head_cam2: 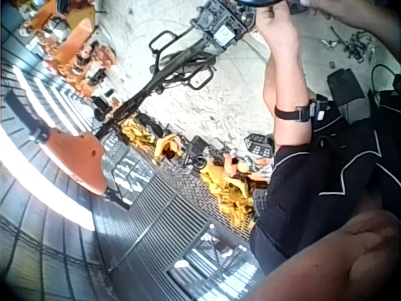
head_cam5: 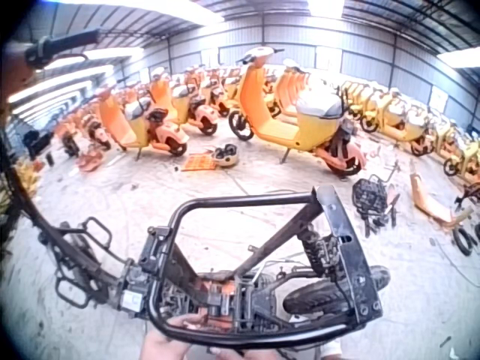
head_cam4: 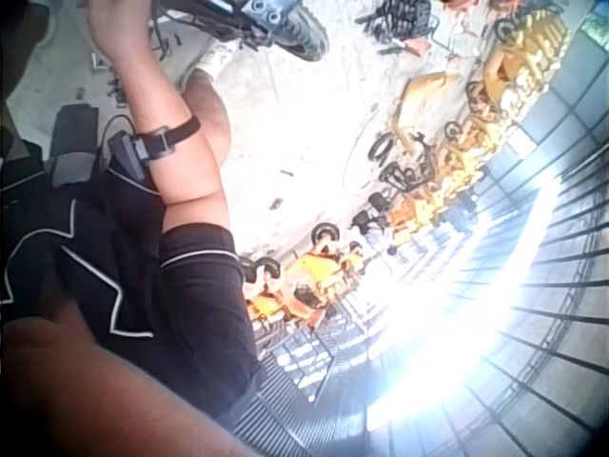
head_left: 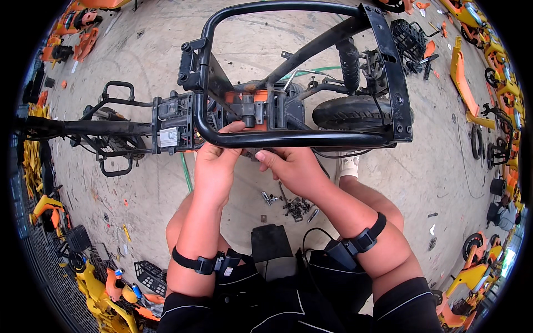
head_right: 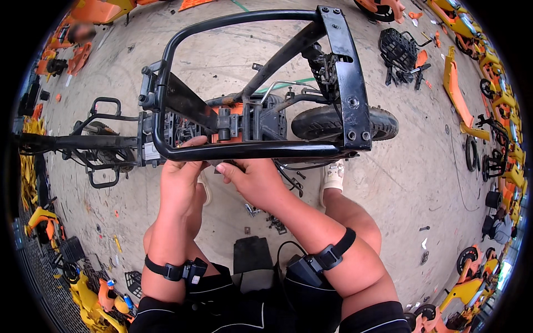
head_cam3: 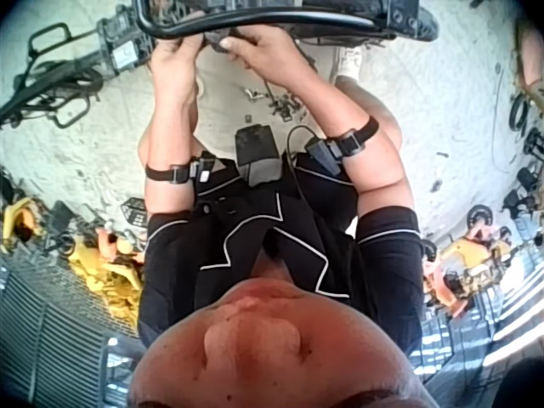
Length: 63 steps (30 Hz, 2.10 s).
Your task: The person fits a black metal bracket to a motorcycle frame and inserts bolts into holes, tightening them by hand and using a wrench.
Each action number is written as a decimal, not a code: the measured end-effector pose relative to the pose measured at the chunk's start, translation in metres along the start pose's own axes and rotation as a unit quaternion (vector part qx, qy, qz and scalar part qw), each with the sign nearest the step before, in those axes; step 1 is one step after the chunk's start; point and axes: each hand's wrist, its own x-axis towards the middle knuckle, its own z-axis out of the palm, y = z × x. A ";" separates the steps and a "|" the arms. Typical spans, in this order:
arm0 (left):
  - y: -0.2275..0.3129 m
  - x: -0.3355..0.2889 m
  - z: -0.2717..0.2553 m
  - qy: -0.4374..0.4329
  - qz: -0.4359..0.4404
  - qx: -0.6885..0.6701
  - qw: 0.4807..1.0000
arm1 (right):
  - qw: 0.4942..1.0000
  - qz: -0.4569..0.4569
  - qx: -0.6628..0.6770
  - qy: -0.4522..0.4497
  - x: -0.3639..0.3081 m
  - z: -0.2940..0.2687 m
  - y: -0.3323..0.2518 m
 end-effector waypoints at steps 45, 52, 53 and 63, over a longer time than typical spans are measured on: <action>0.005 -0.001 0.006 0.000 0.044 0.035 0.998 | 0.999 0.012 -0.010 0.032 0.001 0.003 0.004; 0.007 -0.002 0.006 0.010 0.064 0.081 0.995 | 0.998 0.045 0.021 0.026 0.000 0.002 -0.010; 0.008 -0.002 0.005 0.015 0.055 0.096 0.994 | 0.998 0.057 0.019 0.022 -0.001 0.002 -0.013; 0.017 -0.008 0.006 0.016 0.010 0.143 0.990 | 0.990 0.114 -0.076 0.029 0.000 0.001 -0.001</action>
